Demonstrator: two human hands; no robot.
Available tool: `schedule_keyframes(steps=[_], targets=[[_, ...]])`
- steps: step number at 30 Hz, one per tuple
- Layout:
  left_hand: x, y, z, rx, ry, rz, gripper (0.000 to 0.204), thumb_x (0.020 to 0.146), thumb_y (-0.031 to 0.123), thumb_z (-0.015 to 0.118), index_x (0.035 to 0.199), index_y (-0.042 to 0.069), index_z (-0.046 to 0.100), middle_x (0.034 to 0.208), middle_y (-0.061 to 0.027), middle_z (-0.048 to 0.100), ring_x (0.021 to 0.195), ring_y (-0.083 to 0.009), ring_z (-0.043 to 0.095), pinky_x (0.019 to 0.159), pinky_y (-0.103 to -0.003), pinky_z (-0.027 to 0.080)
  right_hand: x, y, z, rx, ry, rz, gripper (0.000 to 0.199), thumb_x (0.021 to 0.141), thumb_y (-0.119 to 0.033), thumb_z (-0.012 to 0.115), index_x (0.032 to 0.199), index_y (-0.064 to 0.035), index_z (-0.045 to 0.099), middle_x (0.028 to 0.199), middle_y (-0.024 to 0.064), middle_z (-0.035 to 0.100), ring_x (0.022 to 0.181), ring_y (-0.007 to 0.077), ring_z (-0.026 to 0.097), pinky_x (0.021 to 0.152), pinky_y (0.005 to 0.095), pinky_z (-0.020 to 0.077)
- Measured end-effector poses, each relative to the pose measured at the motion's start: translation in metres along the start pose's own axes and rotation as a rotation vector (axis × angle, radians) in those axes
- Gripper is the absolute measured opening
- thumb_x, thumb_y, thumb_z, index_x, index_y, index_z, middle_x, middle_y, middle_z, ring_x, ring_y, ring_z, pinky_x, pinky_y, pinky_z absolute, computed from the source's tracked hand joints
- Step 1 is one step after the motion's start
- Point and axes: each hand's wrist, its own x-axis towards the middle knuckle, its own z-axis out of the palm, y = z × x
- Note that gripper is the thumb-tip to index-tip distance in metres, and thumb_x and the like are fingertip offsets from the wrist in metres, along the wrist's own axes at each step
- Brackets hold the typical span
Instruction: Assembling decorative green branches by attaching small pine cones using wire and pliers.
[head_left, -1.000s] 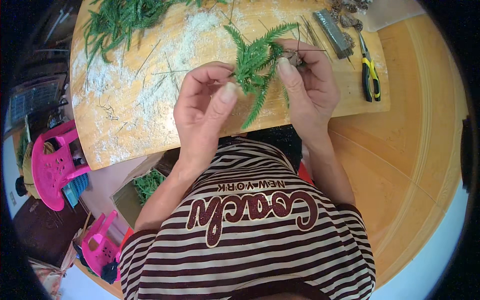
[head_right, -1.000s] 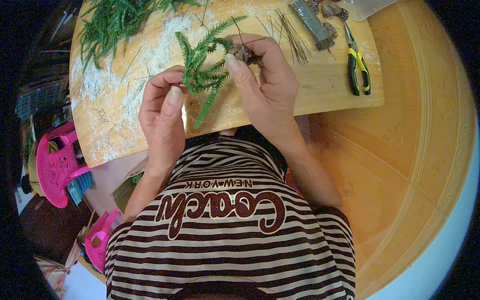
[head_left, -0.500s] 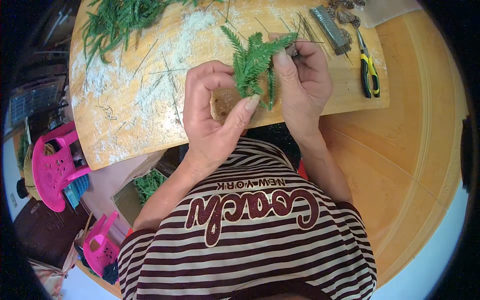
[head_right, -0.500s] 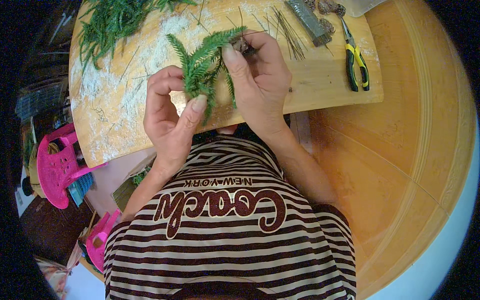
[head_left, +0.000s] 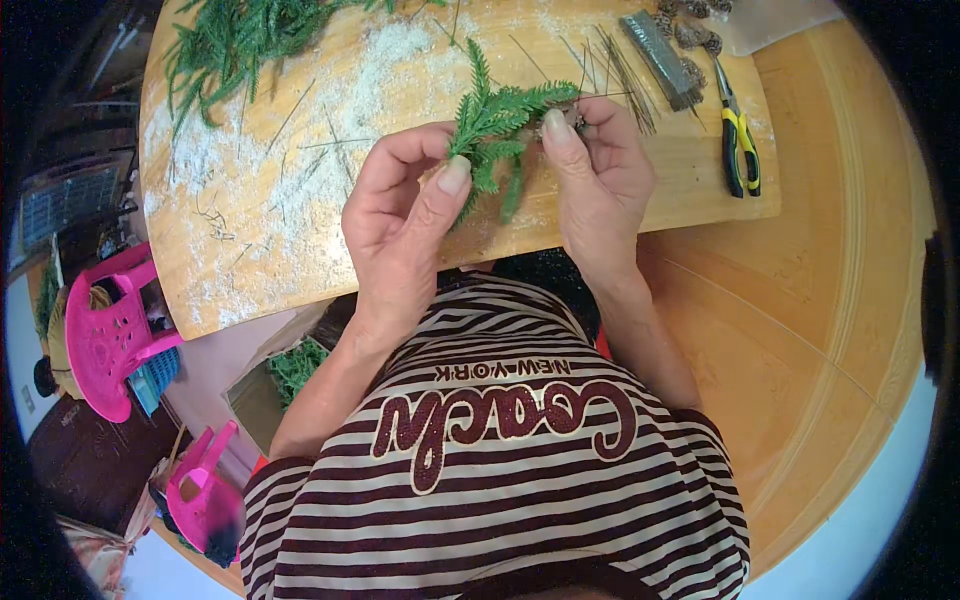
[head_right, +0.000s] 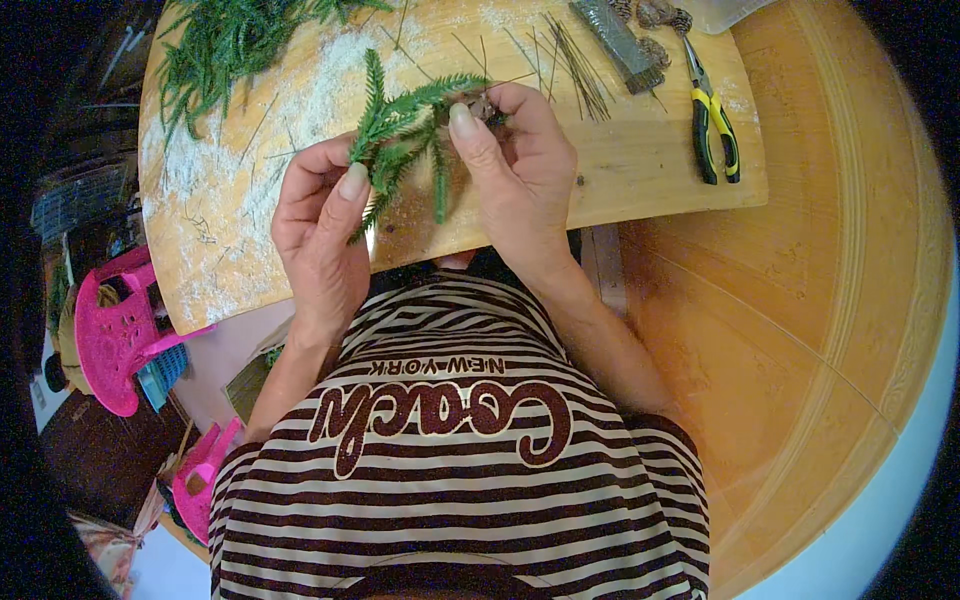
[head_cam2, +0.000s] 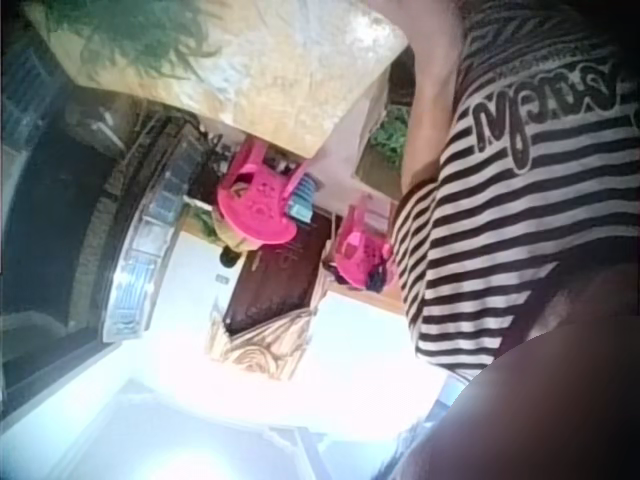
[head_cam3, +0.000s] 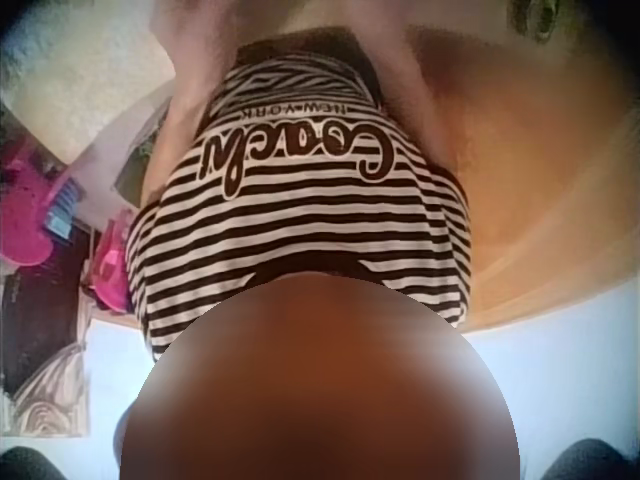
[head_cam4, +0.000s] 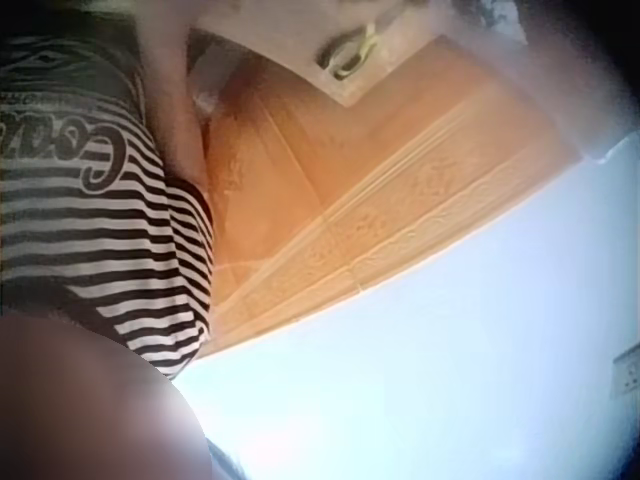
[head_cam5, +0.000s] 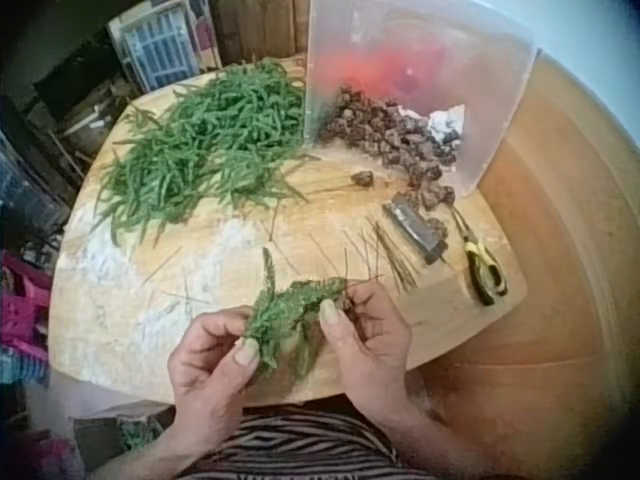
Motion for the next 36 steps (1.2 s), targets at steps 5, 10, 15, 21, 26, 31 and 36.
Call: schedule_keyframes(steps=[5,10,15,21,26,31,36], targets=[[0.011,0.003,-0.015,0.555,-0.087,0.367,0.018,0.082,0.005,0.063,0.097,-0.001,0.054,0.099,-0.0099,0.057,0.092,-0.0193,0.052,0.084,-0.030,0.041,0.004,-0.005,-0.010,-0.107,0.059,-0.065,0.014,0.087,0.002,0.053,0.102,0.0009,0.053,0.092,0.0049,0.059,0.082,0.0072,0.053,0.073,0.0210,0.0437],[0.015,0.009,-0.022,0.762,-0.105,0.512,0.018,0.080,0.004,0.064,0.095,0.001,0.054,0.095,-0.0121,0.057,0.089,-0.0241,0.052,0.081,-0.032,0.041,-0.004,-0.029,-0.025,-0.321,-0.119,-0.228,0.021,0.086,0.005,0.050,0.107,0.0031,0.052,0.101,0.0101,0.058,0.086,0.0106,0.052,0.075,0.0222,0.0432],[0.014,0.010,-0.019,0.765,-0.135,0.510,0.020,0.079,0.004,0.065,0.096,0.001,0.054,0.092,-0.0125,0.058,0.088,-0.0257,0.052,0.081,-0.033,0.041,-0.008,-0.043,-0.005,-0.521,-0.402,-0.293,0.023,0.085,0.002,0.052,0.108,0.0053,0.052,0.116,0.0157,0.050,0.091,0.0139,0.052,0.076,0.0239,0.0435],[0.016,0.008,-0.020,0.736,-0.252,0.495,0.019,0.079,0.004,0.064,0.096,0.001,0.054,0.094,-0.0119,0.057,0.090,-0.0242,0.052,0.083,-0.033,0.041,0.011,-0.030,-0.007,-0.332,-0.558,-0.025,0.022,0.084,0.001,0.054,0.105,0.0063,0.052,0.120,0.0161,0.045,0.100,0.0165,0.051,0.082,0.0270,0.0444],[0.010,0.004,-0.013,0.487,-0.158,0.385,0.021,0.081,0.006,0.063,0.100,0.000,0.056,0.097,-0.0113,0.055,0.092,-0.0220,0.051,0.085,-0.032,0.040,0.012,-0.026,-0.015,-0.199,-0.537,0.015,0.022,0.084,0.000,0.054,0.106,0.0062,0.052,0.118,0.0150,0.045,0.102,0.0168,0.050,0.085,0.0282,0.0438],[0.011,0.010,-0.017,0.562,-0.257,0.250,0.026,0.084,0.009,0.059,0.108,-0.001,0.056,0.100,-0.0104,0.054,0.095,-0.0193,0.050,0.086,-0.029,0.039,0.009,-0.026,-0.017,-0.242,-0.536,-0.047,0.021,0.085,-0.001,0.054,0.105,0.0061,0.052,0.117,0.0133,0.045,0.100,0.0158,0.050,0.084,0.0279,0.0438],[0.007,0.005,-0.020,0.557,-0.275,0.152,0.028,0.085,0.011,0.058,0.110,-0.001,0.055,0.101,-0.0098,0.053,0.096,-0.0180,0.049,0.086,-0.028,0.038,0.005,-0.025,-0.020,-0.333,-0.529,-0.111,0.022,0.086,0.000,0.053,0.106,0.0074,0.050,0.113,0.0118,0.046,0.097,0.0153,0.050,0.082,0.0275,0.0440]])
